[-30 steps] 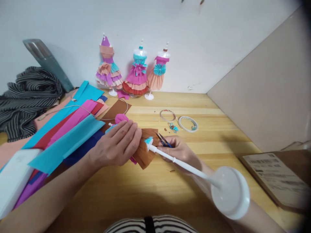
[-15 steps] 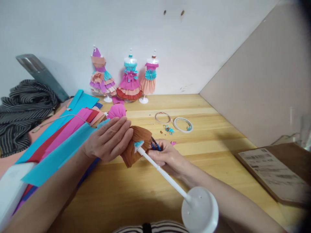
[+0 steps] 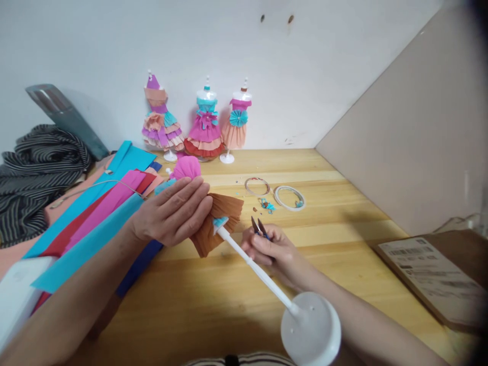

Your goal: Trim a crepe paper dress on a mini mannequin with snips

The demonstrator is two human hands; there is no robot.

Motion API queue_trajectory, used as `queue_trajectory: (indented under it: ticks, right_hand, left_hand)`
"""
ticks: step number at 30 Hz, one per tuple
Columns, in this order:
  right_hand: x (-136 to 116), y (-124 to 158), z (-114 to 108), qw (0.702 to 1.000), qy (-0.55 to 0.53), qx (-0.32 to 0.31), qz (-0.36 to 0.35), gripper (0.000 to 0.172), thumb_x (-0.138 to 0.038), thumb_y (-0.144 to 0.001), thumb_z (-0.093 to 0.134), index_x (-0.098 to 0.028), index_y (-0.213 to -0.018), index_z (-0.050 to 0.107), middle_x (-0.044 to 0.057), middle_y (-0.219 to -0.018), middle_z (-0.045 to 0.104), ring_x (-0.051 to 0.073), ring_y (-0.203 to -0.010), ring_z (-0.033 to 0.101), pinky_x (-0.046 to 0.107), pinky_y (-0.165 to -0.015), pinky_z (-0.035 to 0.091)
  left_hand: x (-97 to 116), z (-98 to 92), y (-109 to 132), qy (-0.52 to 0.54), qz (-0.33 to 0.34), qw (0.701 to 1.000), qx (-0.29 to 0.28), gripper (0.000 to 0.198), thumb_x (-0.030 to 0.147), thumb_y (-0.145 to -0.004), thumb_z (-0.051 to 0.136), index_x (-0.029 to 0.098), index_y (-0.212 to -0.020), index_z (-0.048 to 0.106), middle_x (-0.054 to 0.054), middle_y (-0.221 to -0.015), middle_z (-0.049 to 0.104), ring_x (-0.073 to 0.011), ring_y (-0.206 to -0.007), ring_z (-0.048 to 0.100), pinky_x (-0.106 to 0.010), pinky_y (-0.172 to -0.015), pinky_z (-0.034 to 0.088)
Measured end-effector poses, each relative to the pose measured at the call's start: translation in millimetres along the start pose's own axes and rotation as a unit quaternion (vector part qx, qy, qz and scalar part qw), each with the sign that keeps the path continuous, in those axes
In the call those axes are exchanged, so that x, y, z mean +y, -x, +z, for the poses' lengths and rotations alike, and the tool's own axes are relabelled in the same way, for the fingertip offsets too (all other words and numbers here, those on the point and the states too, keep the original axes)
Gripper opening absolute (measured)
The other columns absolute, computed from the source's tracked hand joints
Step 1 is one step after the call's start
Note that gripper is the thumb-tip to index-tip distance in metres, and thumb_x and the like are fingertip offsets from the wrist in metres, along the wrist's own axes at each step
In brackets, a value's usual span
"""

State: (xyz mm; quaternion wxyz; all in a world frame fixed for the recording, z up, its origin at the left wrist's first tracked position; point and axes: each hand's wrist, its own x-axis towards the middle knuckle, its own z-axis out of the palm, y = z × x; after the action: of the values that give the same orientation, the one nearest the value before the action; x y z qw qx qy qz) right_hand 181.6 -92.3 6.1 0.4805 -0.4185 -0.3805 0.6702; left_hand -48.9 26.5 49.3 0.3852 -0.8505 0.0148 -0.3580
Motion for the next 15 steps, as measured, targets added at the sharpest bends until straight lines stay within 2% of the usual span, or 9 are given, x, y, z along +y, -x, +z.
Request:
queue_trajectory:
  ticks: [2, 5, 7, 11, 15]
  right_hand:
    - [-4, 1, 2, 0.999, 0.031, -0.015, -0.021, 0.039, -0.051, -0.065, 0.077, -0.013, -0.063, 0.067, 0.0, -0.055, 0.057, 0.004, -0.041, 0.03, 0.023, -0.042, 0.018]
    - [-7, -2, 5, 0.992, 0.104, 0.018, -0.062, 0.036, -0.049, -0.068, 0.076, -0.015, -0.061, 0.065, 0.0, -0.057, 0.056, 0.009, -0.052, 0.042, 0.025, -0.051, 0.029]
    - [-7, -6, 8, 0.986, 0.133, 0.053, -0.08, 0.039, -0.05, -0.067, 0.075, -0.016, -0.058, 0.061, -0.001, -0.054, 0.051, 0.01, -0.053, 0.04, 0.026, -0.052, 0.029]
    - [-6, -16, 17, 0.98, 0.15, 0.079, -0.106, 0.043, -0.047, -0.067, 0.074, -0.018, -0.05, 0.047, -0.006, -0.051, 0.034, 0.008, -0.051, 0.027, 0.025, -0.049, 0.022]
    - [-5, -17, 20, 0.974, 0.166, 0.1, -0.122, 0.037, -0.04, -0.069, 0.072, -0.018, -0.051, 0.049, -0.006, -0.051, 0.035, 0.008, -0.051, 0.028, 0.025, -0.049, 0.023]
  left_hand:
    - [0, 0.7, 0, 0.029, -0.01, 1.0, -0.004, 0.02, 0.016, -0.087, 0.058, 0.016, -0.106, 0.064, -0.009, -0.112, 0.072, -0.0271, -0.126, 0.052, -0.038, -0.098, 0.055]
    - [0, 1.1, 0, 0.102, -0.037, 0.994, -0.006, 0.032, 0.014, -0.084, 0.062, 0.02, -0.116, 0.061, -0.008, -0.119, 0.069, -0.0257, -0.128, 0.051, -0.038, -0.103, 0.051]
    - [-1, 1.3, -1, 0.124, -0.046, 0.991, -0.002, 0.037, 0.013, -0.083, 0.064, 0.021, -0.12, 0.06, -0.008, -0.121, 0.068, -0.025, -0.127, 0.051, -0.038, -0.104, 0.05]
    - [-1, 3.2, -1, 0.099, -0.025, 0.995, 0.003, 0.031, 0.015, -0.084, 0.064, 0.018, -0.115, 0.062, -0.01, -0.121, 0.068, -0.026, -0.129, 0.049, -0.038, -0.105, 0.049]
    - [-1, 5.6, 1, 0.081, -0.01, 0.997, -0.003, 0.027, 0.017, -0.085, 0.062, 0.017, -0.112, 0.063, -0.01, -0.124, 0.066, -0.0266, -0.132, 0.046, -0.04, -0.105, 0.049]
